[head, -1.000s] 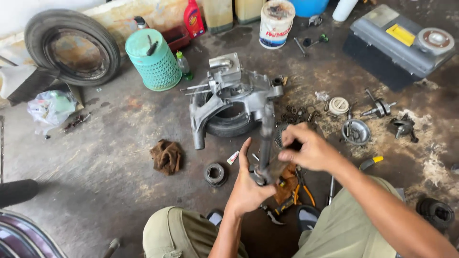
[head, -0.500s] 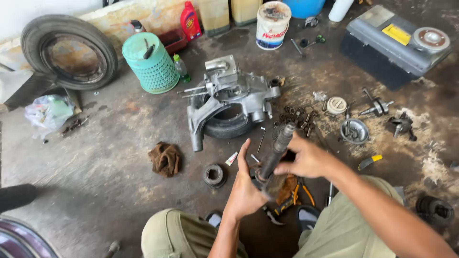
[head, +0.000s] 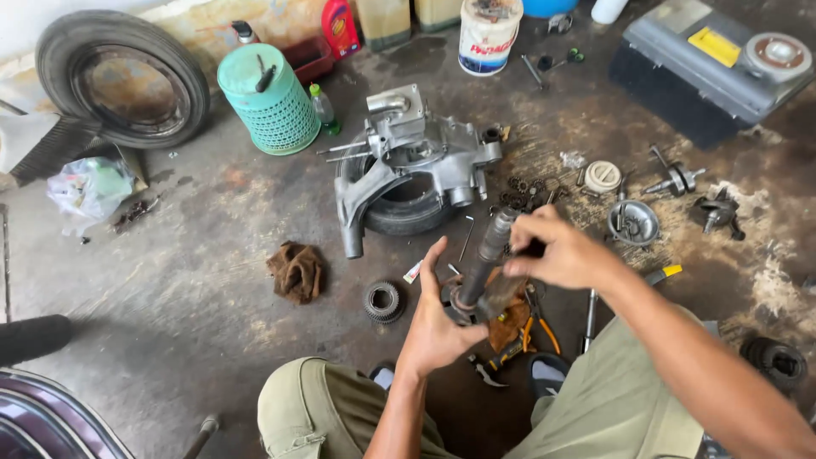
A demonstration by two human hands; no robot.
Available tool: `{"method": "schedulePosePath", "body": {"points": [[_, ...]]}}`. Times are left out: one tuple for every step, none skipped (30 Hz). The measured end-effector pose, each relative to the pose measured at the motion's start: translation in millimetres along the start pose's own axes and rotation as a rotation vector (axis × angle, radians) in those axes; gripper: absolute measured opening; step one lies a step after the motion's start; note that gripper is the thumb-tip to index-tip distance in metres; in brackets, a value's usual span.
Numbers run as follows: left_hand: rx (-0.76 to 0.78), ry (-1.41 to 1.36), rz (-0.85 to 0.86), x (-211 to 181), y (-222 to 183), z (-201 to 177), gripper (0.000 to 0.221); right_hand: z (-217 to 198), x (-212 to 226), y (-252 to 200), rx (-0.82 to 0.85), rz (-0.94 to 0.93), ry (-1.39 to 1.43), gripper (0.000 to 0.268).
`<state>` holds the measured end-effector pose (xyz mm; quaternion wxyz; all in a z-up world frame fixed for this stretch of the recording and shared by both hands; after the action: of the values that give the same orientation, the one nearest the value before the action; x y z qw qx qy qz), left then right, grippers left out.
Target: Repairing a motorcycle engine by cleaning and assembling the gear shaft into the crankcase
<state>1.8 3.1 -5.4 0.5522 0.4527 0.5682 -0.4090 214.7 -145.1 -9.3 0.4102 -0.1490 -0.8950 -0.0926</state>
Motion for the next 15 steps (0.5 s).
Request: {"method": "schedulePosePath", "body": {"points": [[0.006,0.001,0.008,-2.4,0.4,-0.1,0.123,4.6,4.7,0.3,-0.008,-0.001,-0.005,0.031],[-0.004,0.015,0.036,-5.1,0.3,-0.2,0.118,9.3,9.9,0.2,-0.010,-0.025,0.012,0.033],[-0.020,0.025,0.065,-8.9,0.2,3.0,0.115,11.1,14.9,-0.9,-0.004,-0.051,0.025,0.038],[-0.022,0.021,0.073,-7.4,7.5,2.8,0.115,0.5,7.6,2.6,-0.004,-0.054,0.017,0.038],[-0.002,0.007,0.041,-3.1,3.4,0.6,0.117,3.3,1.9,-0.2,-0.015,-0.056,0.009,0.034],[0.018,-0.008,0.009,1.0,-0.5,-2.0,0.121,6.2,-3.7,-2.8,-0.025,-0.059,0.000,0.031],[0.021,-0.005,0.011,0.3,-2.5,-1.2,0.121,7.6,2.8,-3.8,-0.030,-0.060,0.001,0.031],[0.025,-0.021,-0.008,-1.1,-4.5,-0.6,0.121,8.5,9.8,-4.7,-0.041,-0.036,-0.005,0.035],[0.025,-0.040,-0.010,-1.3,-1.2,0.7,0.121,4.4,15.0,-1.9,-0.053,-0.023,-0.025,0.038],[0.022,-0.038,0.007,-2.5,8.9,-1.4,0.121,-2.2,10.2,4.7,-0.058,-0.033,-0.038,0.038],[0.022,-0.045,0.012,-3.1,4.0,-1.6,0.120,3.9,7.6,1.4,-0.035,-0.020,0.001,0.038],[0.022,-0.051,0.016,-3.3,-0.4,-1.5,0.119,10.0,4.4,-1.9,-0.013,-0.007,0.039,0.038],[0.032,-0.049,0.010,-3.4,-4.1,-1.1,0.119,10.5,4.7,-3.7,-0.020,0.000,0.045,0.038],[0.038,-0.070,-0.003,-4.3,-8.2,-1.1,0.118,10.9,6.1,-5.4,-0.024,-0.001,0.004,0.034],[0.033,-0.091,0.009,-6.9,-3.3,-1.7,0.118,1.3,7.1,1.5,-0.027,-0.021,-0.057,0.032]]}}
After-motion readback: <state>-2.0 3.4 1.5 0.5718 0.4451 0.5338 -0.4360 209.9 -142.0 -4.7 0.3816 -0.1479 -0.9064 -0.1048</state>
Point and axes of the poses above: each hand's wrist, its own y-axis towards the middle knuckle, its own z-axis out of the palm, x = y × z, the point moved 1 cm from there along y, towards the middle knuckle, and after that the axes turned 8 degrees about x, right-handed, at the moved point
